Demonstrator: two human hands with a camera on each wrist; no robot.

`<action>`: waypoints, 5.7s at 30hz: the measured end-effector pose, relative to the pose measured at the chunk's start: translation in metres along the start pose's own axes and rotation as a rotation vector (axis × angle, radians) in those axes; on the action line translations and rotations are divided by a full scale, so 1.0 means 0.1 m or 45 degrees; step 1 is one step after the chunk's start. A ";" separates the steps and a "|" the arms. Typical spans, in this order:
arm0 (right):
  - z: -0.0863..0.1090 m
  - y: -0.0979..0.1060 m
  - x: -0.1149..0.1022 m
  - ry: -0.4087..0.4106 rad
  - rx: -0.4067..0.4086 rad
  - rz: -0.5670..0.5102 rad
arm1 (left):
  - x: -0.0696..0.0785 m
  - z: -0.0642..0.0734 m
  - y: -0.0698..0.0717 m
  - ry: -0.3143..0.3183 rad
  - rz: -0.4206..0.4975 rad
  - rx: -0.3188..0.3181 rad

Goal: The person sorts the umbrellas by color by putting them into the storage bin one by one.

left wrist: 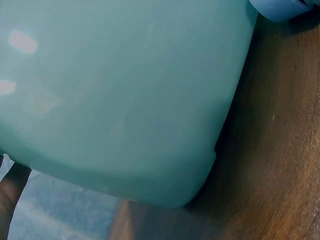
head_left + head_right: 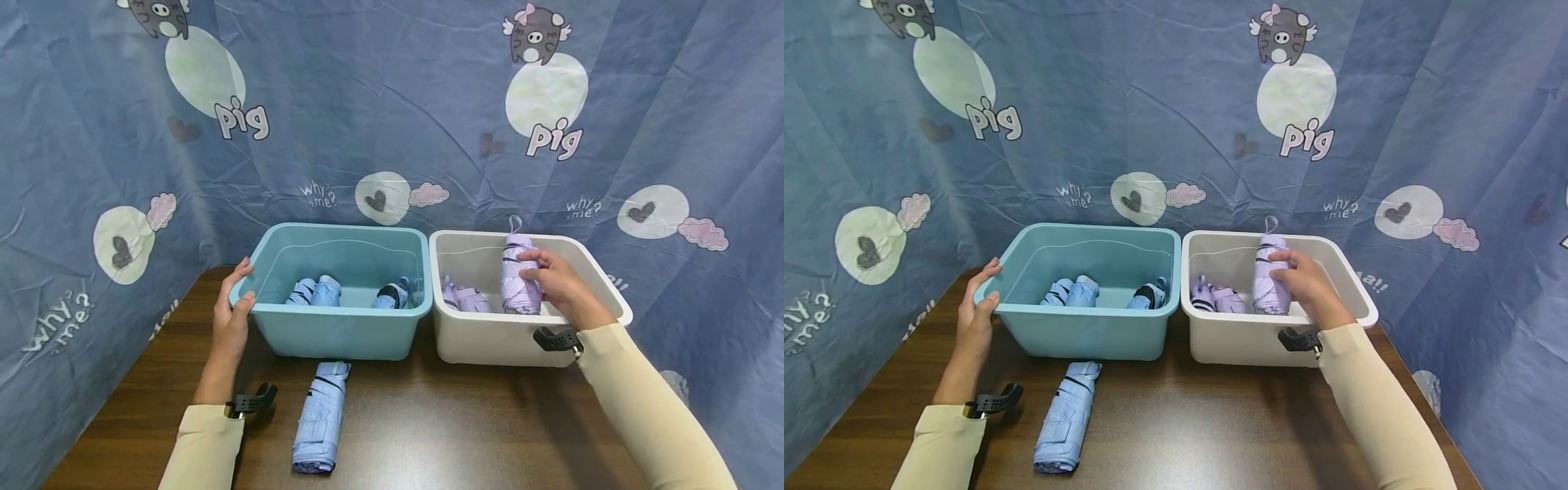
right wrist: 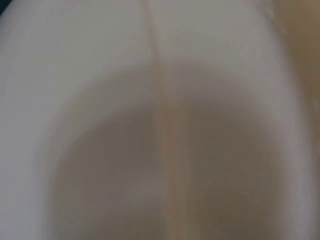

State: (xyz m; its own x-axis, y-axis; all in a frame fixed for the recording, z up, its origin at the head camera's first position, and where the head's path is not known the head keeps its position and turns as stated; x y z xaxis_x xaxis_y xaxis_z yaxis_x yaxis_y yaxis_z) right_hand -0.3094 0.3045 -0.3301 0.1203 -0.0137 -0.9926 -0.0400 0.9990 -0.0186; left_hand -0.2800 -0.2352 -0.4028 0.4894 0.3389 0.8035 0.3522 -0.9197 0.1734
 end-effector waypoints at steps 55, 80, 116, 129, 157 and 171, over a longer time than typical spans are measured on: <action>-0.05 0.03 0.17 -0.215 0.013 0.606 | 0.03 0.01 -0.01 -0.021 0.001 0.023; -0.06 0.03 0.14 -0.242 0.097 0.444 | 0.01 0.01 0.00 0.005 -0.029 0.006; 0.25 -0.34 -0.15 0.068 -0.032 0.251 | 0.06 0.02 -0.01 0.018 -0.010 -0.006; 0.48 -0.62 -0.23 0.181 -0.137 0.206 | 0.38 0.07 -0.02 0.030 -0.056 -0.031; 0.82 -1.12 -0.33 0.230 -0.271 0.064 | 0.37 0.08 -0.01 0.028 -0.034 -0.034; 0.99 -1.46 -0.18 0.219 -0.451 -0.039 | 0.19 0.06 0.01 0.034 -0.027 -0.024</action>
State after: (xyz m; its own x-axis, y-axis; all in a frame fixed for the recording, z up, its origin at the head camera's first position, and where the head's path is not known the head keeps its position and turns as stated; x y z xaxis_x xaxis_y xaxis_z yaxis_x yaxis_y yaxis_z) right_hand -0.2075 0.1628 -0.2977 -0.0402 -0.0800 -0.9960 -0.3823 0.9222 -0.0587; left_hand -0.2655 -0.2288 -0.3902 0.4605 0.3531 0.8144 0.3470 -0.9161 0.2010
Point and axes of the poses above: each hand's wrist, its own z-axis away from the middle knuckle, its own y-axis out of the back of the hand, x = y × z, the point moved 3 cm from there along -z, towards the middle knuckle, and after that the axes turned 15 degrees about -z, right-handed, at the moved point
